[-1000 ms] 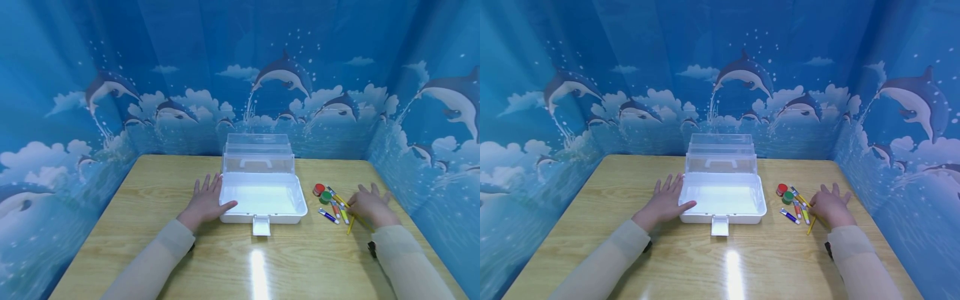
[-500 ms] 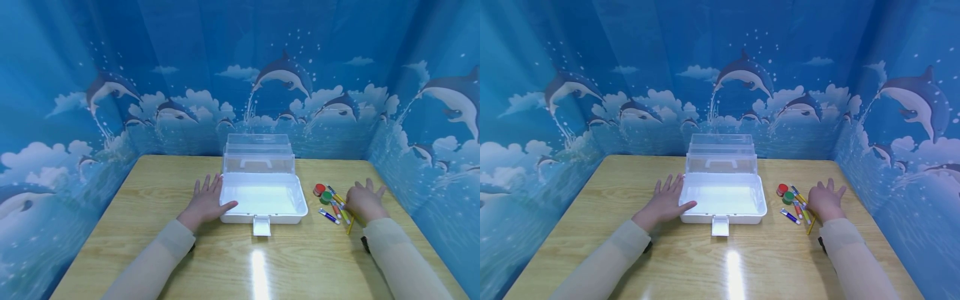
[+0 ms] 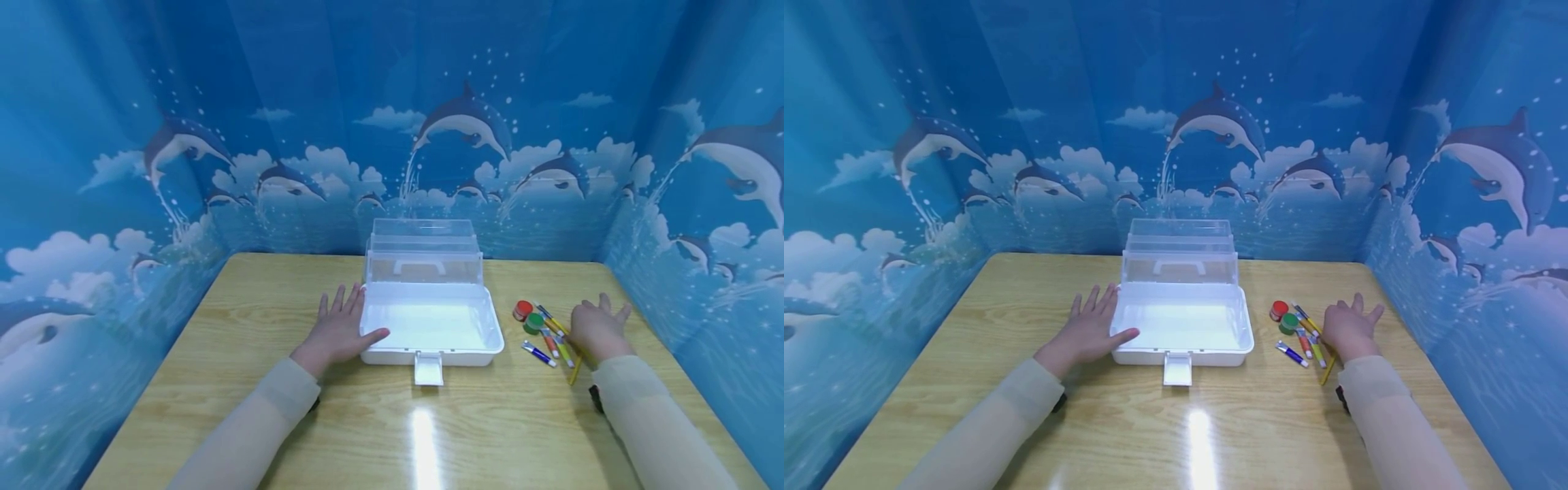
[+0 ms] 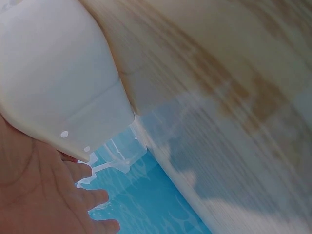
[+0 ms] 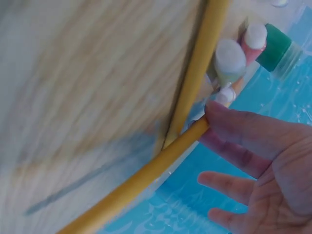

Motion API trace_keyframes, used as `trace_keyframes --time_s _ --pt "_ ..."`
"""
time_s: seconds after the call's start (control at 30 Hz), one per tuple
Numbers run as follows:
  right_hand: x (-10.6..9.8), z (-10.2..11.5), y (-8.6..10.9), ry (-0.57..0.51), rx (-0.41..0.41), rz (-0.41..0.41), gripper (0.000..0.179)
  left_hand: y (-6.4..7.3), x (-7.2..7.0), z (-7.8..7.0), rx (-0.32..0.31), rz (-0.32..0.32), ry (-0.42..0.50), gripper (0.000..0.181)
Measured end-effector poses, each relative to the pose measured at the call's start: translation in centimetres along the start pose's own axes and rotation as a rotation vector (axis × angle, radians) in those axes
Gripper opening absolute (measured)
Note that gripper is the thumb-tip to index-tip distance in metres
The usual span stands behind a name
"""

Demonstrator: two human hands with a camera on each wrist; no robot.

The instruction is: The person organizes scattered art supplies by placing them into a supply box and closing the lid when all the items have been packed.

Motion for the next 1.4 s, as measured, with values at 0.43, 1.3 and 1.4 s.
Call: trace_keyframes --time_s 0.43,1.3,1.4 --pt "-2.3 0.2 1.5 -0.069 -0.012 -0.03 0.004 0.1 -0.2 0.0 0.01 0.001 -0.001 0.109" --pt "-9.9 9.4 3.6 0.007 -0.136 -0.304 0.007 -0.2 0.1 0.1 0.017 -0.02 -0.027 0.114" --pt "-10.5 10.7 3.6 0.027 -0.153 -0.333 0.006 -0.1 0.1 0.1 0.02 -0.021 -0.024 0.113"
Point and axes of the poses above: each hand's wrist, its own y-axis away from the middle knuckle, its own x-axis out of the palm, z = x × y, the point moved 6 cm from there along -y, towards the middle knuckle, and after that the axes turned 15 degrees about -x, right-handed, at the moved point
